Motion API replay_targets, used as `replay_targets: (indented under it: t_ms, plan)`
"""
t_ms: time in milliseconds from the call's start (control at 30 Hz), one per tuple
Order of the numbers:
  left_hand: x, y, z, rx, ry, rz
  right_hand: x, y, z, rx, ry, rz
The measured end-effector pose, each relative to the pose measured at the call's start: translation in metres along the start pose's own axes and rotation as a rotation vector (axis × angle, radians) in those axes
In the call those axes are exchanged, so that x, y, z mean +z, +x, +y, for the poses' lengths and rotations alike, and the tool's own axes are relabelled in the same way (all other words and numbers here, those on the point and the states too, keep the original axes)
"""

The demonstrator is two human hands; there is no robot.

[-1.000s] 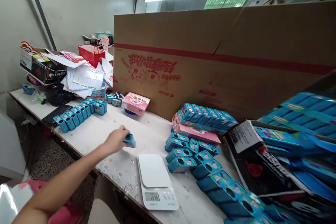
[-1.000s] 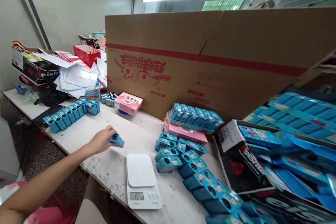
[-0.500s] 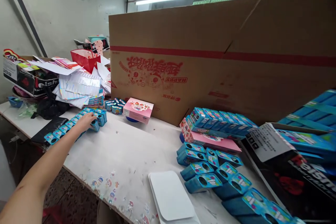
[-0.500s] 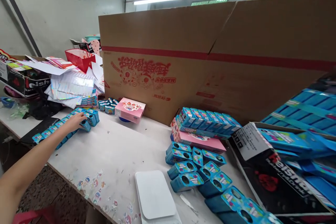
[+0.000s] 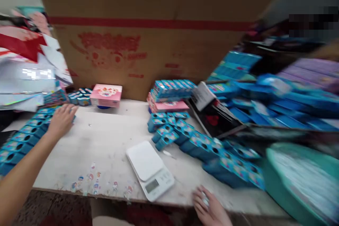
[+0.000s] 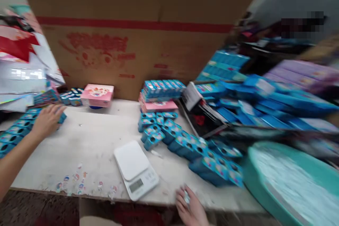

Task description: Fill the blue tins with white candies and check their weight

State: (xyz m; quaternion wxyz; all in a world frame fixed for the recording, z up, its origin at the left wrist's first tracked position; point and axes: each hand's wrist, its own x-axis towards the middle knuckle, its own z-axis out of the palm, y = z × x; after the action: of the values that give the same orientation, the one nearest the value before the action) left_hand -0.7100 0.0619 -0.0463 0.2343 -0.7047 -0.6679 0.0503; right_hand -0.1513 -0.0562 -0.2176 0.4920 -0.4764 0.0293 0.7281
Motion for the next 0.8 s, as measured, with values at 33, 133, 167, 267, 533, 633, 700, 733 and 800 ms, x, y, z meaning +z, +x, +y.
replay_targets:
  t_ms: [33,133,167,267,533,633,700,733,800]
  plan:
    - [-0.003,0.004,0.005,-0.014,0.036,0.015,0.005,-0.003,0.001,-0.002,0.061,0.011]
    - [-0.004,0.003,0.004,-0.17,0.14,-0.088,0.019,-0.011,0.001,-0.001,0.196,0.018]
    - [-0.002,-0.001,0.0,-0.211,0.16,-0.139,0.022,-0.014,0.002,-0.002,0.223,0.021]
    - [0.003,-0.016,-0.019,-0.237,0.139,-0.232,0.022,-0.018,0.003,0.008,0.257,0.026]
    - [0.011,-0.017,-0.035,-0.183,0.107,-0.298,0.022,-0.015,0.002,0.022,0.248,0.029]
    - [0.02,-0.016,-0.043,-0.076,0.083,-0.226,0.028,-0.016,0.001,-0.024,0.221,0.02]
    - [0.029,-0.017,-0.053,0.031,0.05,-0.141,0.031,-0.015,-0.001,-0.043,0.21,0.017]
    - [0.033,-0.017,-0.057,0.06,0.03,-0.102,0.031,-0.014,-0.002,-0.05,0.208,0.017]
    - [0.038,-0.017,-0.062,0.108,-0.032,-0.128,0.032,-0.013,-0.005,-0.063,0.209,0.017]
